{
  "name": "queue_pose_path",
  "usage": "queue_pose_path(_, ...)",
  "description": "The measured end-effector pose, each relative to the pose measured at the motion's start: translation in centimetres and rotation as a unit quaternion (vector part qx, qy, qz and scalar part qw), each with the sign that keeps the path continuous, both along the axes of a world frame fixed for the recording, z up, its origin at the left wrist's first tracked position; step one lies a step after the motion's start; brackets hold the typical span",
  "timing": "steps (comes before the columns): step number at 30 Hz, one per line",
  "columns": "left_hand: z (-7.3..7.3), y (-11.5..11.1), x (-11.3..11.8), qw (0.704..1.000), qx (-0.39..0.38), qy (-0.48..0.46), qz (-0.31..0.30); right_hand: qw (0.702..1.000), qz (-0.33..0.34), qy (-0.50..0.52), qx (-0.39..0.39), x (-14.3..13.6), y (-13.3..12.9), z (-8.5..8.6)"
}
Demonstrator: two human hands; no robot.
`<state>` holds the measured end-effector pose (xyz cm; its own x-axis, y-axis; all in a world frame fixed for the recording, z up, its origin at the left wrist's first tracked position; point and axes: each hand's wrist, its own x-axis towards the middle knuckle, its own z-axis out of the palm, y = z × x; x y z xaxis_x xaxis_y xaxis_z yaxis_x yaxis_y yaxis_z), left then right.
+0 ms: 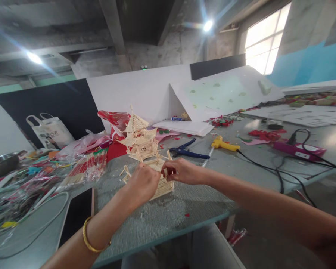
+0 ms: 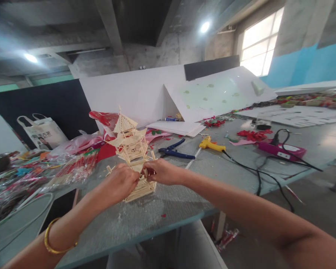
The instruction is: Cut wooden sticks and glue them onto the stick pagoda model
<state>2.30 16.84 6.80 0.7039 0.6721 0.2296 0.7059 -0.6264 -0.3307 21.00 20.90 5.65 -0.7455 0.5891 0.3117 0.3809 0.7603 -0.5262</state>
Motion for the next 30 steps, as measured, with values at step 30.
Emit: queue_pose_path(30, 2.3, -1.4, -0.2, 0.993, -0.061, -0.101, 0.017, 0.999, -0.002, -0.006, 0.037, 0.3, -0.5, 0.2)
